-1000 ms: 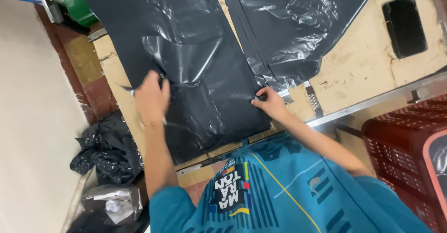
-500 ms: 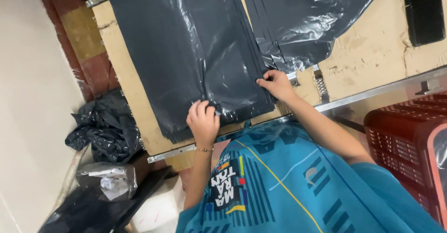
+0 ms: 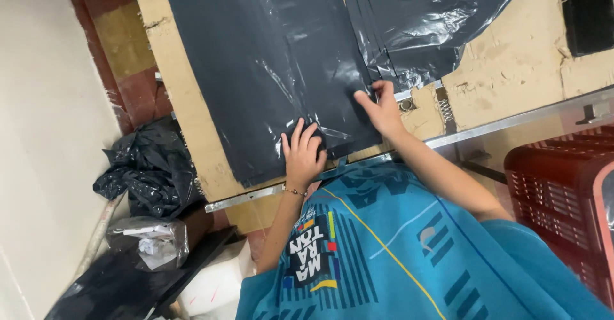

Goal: Catching plastic bags from a production line, folding them, and placing them into a storage basket.

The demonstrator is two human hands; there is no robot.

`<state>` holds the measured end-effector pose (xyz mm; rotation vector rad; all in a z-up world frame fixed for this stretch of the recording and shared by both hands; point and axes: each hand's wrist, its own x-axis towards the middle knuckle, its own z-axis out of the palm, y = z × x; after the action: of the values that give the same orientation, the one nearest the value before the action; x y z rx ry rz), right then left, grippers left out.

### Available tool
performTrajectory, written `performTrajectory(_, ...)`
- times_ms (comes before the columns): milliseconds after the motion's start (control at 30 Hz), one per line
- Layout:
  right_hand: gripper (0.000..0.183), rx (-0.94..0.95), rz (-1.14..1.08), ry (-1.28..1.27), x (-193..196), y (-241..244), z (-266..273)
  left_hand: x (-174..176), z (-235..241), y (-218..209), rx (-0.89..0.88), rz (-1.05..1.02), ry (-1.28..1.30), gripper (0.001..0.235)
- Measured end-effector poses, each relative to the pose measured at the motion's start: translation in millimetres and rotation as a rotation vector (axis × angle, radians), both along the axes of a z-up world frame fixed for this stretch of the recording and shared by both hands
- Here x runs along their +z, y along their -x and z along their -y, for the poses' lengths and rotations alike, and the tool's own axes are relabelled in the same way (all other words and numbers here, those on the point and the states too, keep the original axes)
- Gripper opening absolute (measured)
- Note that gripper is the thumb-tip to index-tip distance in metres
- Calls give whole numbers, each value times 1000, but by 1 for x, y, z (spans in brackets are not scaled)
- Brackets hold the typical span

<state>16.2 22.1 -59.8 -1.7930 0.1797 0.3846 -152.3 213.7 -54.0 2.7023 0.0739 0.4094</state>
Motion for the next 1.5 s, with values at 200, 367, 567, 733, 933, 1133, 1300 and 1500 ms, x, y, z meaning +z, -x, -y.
performTrajectory(200, 104, 281, -126, 319, 56, -16, -21, 9, -7, 17, 13, -95, 55, 84)
performTrajectory(367, 95, 271, 109, 65, 23, -31, -25, -12, -17, 32, 85, 11, -60, 84)
performTrajectory(567, 81, 425, 514, -325, 134, -49, -39, 11, -94, 78, 382, 296, 73, 43)
performTrajectory(733, 43, 641, 218, -360, 219, -11, 58, 211, -80, 144, 217, 344, 327, 35)
performTrajectory(933, 40, 956, 169, -176, 254, 21, 198, 318, -73, 191, -135, 435, 422, 18)
performTrajectory(1133, 20, 731, 591, 77, 245, -32, 114, 288, -170, 83, -347, -27, 268, 29)
performTrajectory(1300, 6, 635, 601, -48, 173, -178, -22, 216, -273, -85, 332, 317, 694, 32)
performTrajectory(1500, 12, 273, 149, -270, -32, -348, -193, 50, -331, -157, 670, 197, 1514, 96)
